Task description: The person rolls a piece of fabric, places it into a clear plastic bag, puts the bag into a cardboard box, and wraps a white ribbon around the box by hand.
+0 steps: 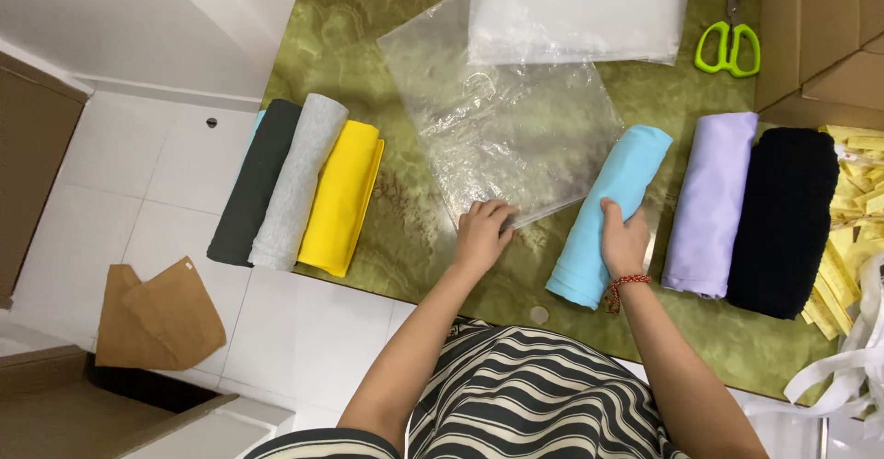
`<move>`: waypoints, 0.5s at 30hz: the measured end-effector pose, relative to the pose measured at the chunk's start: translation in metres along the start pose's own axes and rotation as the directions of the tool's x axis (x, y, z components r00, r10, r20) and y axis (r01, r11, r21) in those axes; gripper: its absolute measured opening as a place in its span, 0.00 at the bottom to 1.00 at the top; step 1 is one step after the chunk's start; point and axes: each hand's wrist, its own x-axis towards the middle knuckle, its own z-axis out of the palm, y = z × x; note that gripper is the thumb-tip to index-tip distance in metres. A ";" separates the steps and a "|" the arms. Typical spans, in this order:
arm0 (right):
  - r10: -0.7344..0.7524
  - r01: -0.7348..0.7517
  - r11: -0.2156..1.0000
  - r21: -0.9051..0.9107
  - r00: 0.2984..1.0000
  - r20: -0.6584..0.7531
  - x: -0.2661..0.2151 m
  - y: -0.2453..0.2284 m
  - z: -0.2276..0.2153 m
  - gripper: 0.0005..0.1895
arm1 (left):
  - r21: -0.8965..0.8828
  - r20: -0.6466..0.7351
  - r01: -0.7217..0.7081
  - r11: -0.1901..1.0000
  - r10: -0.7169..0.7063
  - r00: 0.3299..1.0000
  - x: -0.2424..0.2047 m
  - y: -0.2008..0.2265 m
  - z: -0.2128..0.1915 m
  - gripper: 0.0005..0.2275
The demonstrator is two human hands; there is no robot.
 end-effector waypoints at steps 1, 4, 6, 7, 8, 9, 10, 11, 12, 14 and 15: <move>0.000 0.000 1.000 -0.002 1.000 0.005 -0.006 -0.007 -0.002 0.46 | 0.000 0.000 0.006 1.000 -0.006 1.000 0.000 -0.006 -0.001 0.18; -0.003 0.001 0.999 0.040 0.999 0.047 -0.015 -0.014 -0.010 0.45 | -0.121 -0.085 -0.070 0.990 0.060 0.995 0.002 -0.019 0.009 0.13; -0.029 0.024 0.998 0.055 0.995 0.097 -0.012 -0.008 -0.013 0.44 | -0.066 -0.223 -0.123 0.990 0.106 0.969 0.005 -0.028 0.021 0.09; -0.030 0.024 0.998 0.055 0.995 0.095 -0.006 0.000 -0.012 0.44 | -0.067 -0.223 -0.125 0.990 0.107 0.969 0.003 -0.026 0.012 0.09; -0.073 0.063 0.995 0.083 0.990 0.122 0.002 0.006 -0.011 0.42 | -0.130 -0.272 -0.145 0.981 0.105 0.957 0.003 -0.023 0.003 0.10; -0.117 0.101 0.989 0.112 0.982 0.148 0.009 0.012 -0.010 0.40 | -0.192 -0.320 -0.167 0.967 0.099 0.942 0.002 -0.020 -0.006 0.11; -0.119 0.103 0.989 0.110 0.982 0.150 0.007 0.005 -0.012 0.40 | -0.192 -0.322 -0.165 0.967 0.097 0.942 0.001 -0.013 -0.022 0.11; -0.135 0.116 0.988 0.100 0.968 0.209 0.004 -0.001 -0.014 0.40 | -0.220 -0.362 -0.167 0.961 0.078 0.929 -0.001 -0.006 -0.039 0.15; -0.149 0.129 0.987 0.094 0.952 0.266 0.000 -0.006 -0.015 0.41 | -0.246 -0.399 -0.172 0.954 0.062 0.915 -0.002 0.000 -0.056 0.20; -0.188 0.176 0.982 0.067 0.916 0.354 -0.004 -0.020 -0.020 0.42 | -0.253 -0.385 -0.151 0.956 0.043 0.922 0.003 0.000 -0.069 0.24; -0.220 0.225 0.974 0.043 0.870 0.440 -0.006 -0.027 -0.024 0.42 | -0.261 -0.372 -0.129 0.957 0.023 0.928 0.006 0.001 -0.075 0.29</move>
